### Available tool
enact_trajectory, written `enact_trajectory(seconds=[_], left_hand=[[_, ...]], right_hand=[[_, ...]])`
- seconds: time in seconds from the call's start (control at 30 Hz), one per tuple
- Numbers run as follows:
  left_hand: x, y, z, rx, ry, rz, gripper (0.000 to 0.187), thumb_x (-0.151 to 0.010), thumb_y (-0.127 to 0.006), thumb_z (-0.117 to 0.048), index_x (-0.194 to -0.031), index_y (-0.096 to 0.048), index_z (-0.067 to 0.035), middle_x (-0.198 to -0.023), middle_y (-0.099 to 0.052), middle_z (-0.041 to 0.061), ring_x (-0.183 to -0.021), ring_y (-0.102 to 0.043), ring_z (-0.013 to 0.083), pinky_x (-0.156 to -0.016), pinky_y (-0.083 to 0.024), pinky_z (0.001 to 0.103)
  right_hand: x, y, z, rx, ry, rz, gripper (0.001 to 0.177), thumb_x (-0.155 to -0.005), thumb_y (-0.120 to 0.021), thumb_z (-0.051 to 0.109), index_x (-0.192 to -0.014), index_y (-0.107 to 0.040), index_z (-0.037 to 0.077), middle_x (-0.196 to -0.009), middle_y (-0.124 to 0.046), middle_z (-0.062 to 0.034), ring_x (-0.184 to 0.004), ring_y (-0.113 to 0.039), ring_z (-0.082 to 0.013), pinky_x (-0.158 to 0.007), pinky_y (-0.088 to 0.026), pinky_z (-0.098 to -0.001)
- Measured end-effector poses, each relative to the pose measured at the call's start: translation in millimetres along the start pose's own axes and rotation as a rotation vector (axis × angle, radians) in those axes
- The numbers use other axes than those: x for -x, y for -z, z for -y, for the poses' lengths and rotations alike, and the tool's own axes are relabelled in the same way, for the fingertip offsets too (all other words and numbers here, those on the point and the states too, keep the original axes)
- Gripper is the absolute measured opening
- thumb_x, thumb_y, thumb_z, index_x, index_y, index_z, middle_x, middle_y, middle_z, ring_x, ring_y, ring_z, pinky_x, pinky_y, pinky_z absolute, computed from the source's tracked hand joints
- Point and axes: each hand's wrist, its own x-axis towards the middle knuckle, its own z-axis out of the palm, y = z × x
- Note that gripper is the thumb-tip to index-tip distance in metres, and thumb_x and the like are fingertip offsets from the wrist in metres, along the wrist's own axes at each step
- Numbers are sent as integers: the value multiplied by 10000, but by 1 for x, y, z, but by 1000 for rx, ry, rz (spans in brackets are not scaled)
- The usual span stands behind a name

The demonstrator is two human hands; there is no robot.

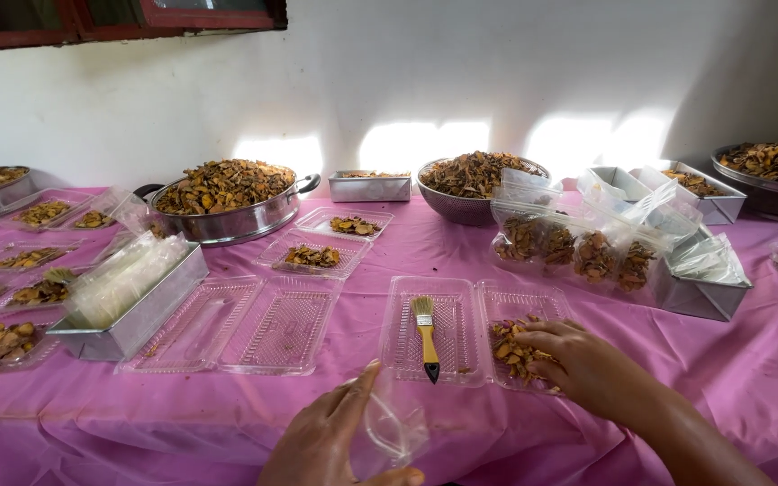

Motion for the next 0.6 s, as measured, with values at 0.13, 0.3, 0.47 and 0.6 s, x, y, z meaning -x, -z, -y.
enact_trajectory(seconds=[0.13,0.3,0.47,0.6], left_hand=[[-28,25,-50,52,-191,56,1132,-755,-799,-691,-1590,-262,-148,-1571,-450,136,-1352,-505,376,-1064,-403,615],[-77,40,-86,26,-180,57,1016,-838,-767,-554,-1584,-273,-72,-1553,-456,151,-1368,-465,348,-1118,-361,567],[-137,40,-93,-208,-135,12,1063,-830,-766,-567,-1596,-258,-34,-1359,-586,195,-1148,-620,355,-963,-552,474],[-165,40,-103,-273,-125,70,1084,-855,-714,-605,-1618,-200,-32,-1381,-572,172,-1187,-593,309,-1001,-531,460]], right_hand=[[-21,-8,-13,10,28,175,496,-870,-729,233,-1363,-670,244,-1400,-662,0,-1296,-594,-241,-1100,-440,-456],[-32,-15,-23,25,-19,226,535,-794,-675,74,-1264,-746,318,-1206,-795,44,-1081,-757,-183,-909,-589,-387],[-40,-15,-24,141,-109,169,432,-838,-635,37,-1169,-789,267,-1154,-794,4,-992,-790,-191,-880,-669,-349],[-38,-11,-23,109,-24,116,368,-918,-655,102,-1240,-763,243,-1380,-682,0,-1207,-705,-219,-1018,-623,-406]])
